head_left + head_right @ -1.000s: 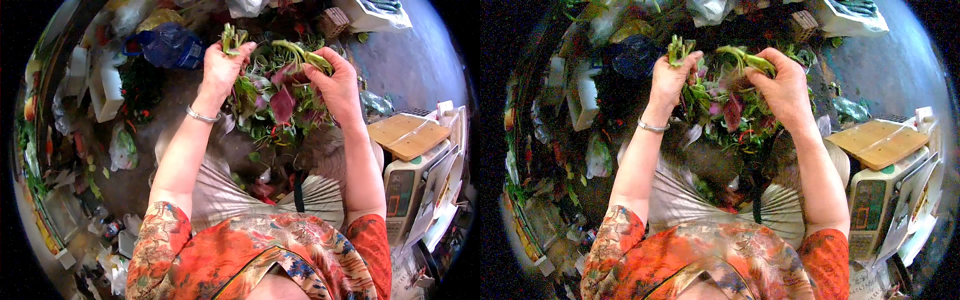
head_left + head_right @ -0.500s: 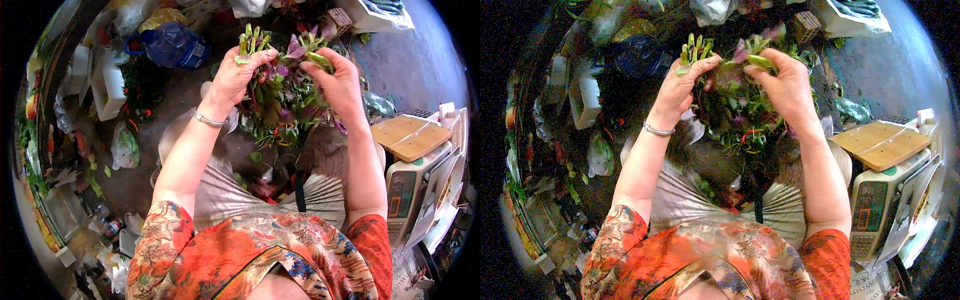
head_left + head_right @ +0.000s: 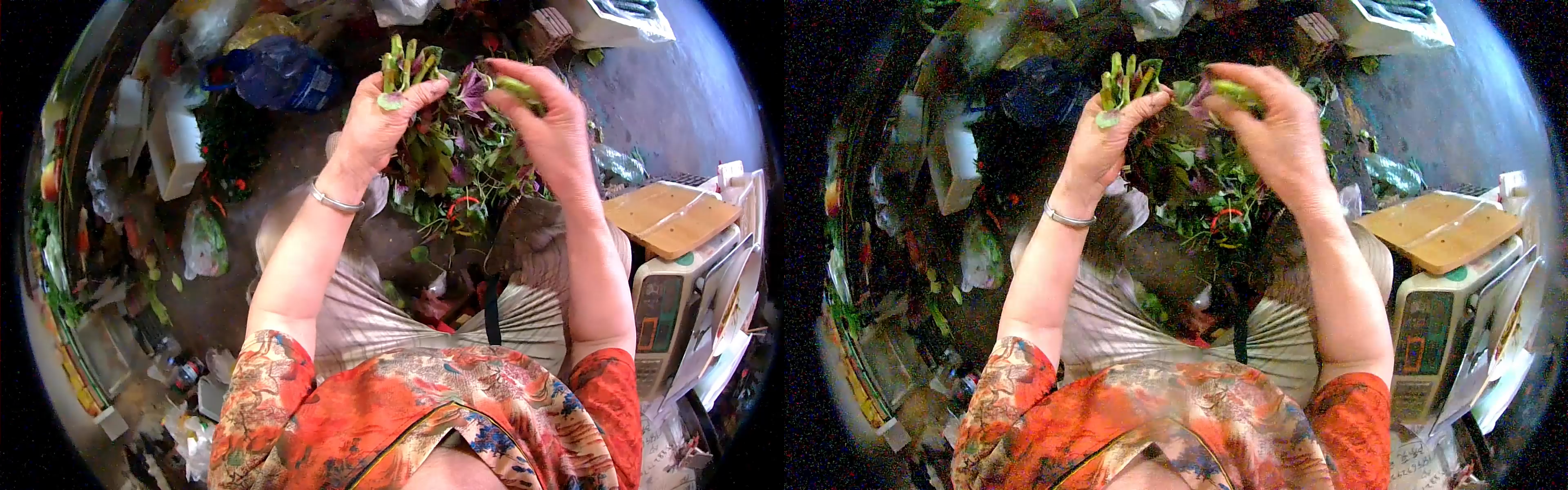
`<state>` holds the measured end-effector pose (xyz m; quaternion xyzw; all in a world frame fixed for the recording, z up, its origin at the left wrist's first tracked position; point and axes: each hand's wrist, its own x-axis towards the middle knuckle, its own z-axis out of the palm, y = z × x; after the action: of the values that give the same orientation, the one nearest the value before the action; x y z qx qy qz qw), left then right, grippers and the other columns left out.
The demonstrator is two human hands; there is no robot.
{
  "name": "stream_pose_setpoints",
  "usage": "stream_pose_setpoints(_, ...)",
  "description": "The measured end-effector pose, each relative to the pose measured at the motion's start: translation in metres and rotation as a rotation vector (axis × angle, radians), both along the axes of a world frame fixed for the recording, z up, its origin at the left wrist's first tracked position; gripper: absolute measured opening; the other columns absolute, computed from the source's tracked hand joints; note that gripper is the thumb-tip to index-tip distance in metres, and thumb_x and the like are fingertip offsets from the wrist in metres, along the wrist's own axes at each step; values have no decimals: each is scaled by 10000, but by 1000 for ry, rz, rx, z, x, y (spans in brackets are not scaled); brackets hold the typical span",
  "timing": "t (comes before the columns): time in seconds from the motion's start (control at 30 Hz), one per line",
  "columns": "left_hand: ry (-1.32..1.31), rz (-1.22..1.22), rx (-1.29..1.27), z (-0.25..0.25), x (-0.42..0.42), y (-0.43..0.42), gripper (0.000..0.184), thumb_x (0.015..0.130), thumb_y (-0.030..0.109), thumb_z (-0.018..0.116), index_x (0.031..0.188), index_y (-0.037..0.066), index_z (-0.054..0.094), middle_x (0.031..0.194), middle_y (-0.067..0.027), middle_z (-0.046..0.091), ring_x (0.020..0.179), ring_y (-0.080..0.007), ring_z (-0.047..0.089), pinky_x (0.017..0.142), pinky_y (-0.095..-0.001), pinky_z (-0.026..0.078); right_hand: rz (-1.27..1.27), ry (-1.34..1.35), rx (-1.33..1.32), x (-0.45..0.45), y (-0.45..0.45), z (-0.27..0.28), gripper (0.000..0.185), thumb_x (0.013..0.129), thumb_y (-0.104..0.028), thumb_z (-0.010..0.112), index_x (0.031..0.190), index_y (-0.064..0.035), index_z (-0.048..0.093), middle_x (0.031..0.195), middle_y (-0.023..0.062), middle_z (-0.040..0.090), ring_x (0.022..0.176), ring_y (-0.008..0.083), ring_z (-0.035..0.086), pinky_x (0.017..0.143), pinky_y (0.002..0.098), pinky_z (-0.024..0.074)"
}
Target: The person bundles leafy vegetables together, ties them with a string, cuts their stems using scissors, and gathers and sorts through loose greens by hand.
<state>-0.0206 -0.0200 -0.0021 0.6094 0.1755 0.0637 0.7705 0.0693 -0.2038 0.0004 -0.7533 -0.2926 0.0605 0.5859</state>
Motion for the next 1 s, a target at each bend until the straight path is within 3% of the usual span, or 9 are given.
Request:
stream_pose_setpoints(0.07, -46, -6, 5, -5, 0, -9, 172, 818, 84, 716, 979, 40, 670, 905, -6, 676, 851, -103, 625, 770, -256, 505, 80, -76, -96, -9, 5, 0, 332, 765, -175, 738, 1059, -43, 658, 944, 119, 639, 849, 258, 634, 753, 323, 491)
stream_pose_setpoints(0.37, -28, -122, 13, -2, -3, -16, 171, 828, 86, 707, 974, 13, 657, 893, -11, 674, 768, -67, 599, 703, -226, 493, 234, -27, -267, -1, -3, -1, 185, 776, -125, 656, 936, -33, 638, 860, 168, 630, 817, 350, 617, 711, 393, 487)
stream_pose_setpoints(0.67, 138, -197, -54, 5, -11, -8, 141, 891, 149, 636, 964, 29, 636, 842, -11, 652, 763, -88, 597, 695, -236, 488, -134, -213, -464, 17, -7, -19, 192, 771, -139, 635, 934, -37, 632, 870, 177, 627, 838, 387, 594, 713, 441, 480)
stream_pose_setpoints(0.77, 72, -81, -151, 5, -7, -17, 133, 895, 158, 630, 949, 37, 625, 796, -17, 636, 732, -84, 583, 703, -232, 482, 0, -163, -316, 15, -8, -18, 460, 761, -158, 686, 1204, -88, 583, 970, 178, 624, 916, 377, 595, 826, 419, 477)
stream_pose_setpoints(0.8, 72, -79, -153, 4, -7, -15, 133, 895, 158, 630, 949, 37, 625, 796, -17, 636, 732, -84, 583, 703, -232, 482, 30, -157, -341, 14, -8, -21, 617, 747, -144, 719, 1318, -72, 495, 1091, 158, 616, 1004, 306, 604, 895, 362, 466)
stream_pose_setpoints(0.83, 45, -121, -126, 1, -7, -10, 117, 896, 150, 625, 934, 39, 620, 795, -19, 631, 735, -92, 582, 696, -243, 483, 32, -157, -344, 13, -7, -23, 617, 747, -144, 719, 1318, -72, 495, 1091, 158, 616, 1004, 306, 604, 895, 362, 466)
stream_pose_setpoints(0.9, -14, -198, -69, -2, -7, -2, 91, 900, 132, 615, 905, 41, 612, 792, -24, 620, 741, -107, 580, 681, -266, 487, 121, 218, -95, 13, -3, -21, 626, 740, -119, 737, 1306, -21, 489, 1194, 138, 588, 1058, 218, 589, 914, 314, 461)
stream_pose_setpoints(0.93, -14, -156, -212, 0, -7, -2, 88, 875, 114, 650, 893, 40, 607, 781, -34, 620, 699, -113, 581, 638, -259, 482, 171, 356, -80, 13, -4, -14, 684, 741, -110, 750, 1342, -7, 440, 1248, 125, 552, 1088, 167, 553, 922, 289, 452)
stream_pose_setpoints(1.0, -19, -140, -143, -1, -7, 0, 100, 858, 106, 669, 900, 38, 609, 781, -36, 622, 682, -116, 579, 617, -252, 477, 211, 410, -52, 7, -2, -8, 718, 740, -112, 755, 1362, -10, 412, 1248, 130, 545, 1083, 173, 553, 921, 292, 454)
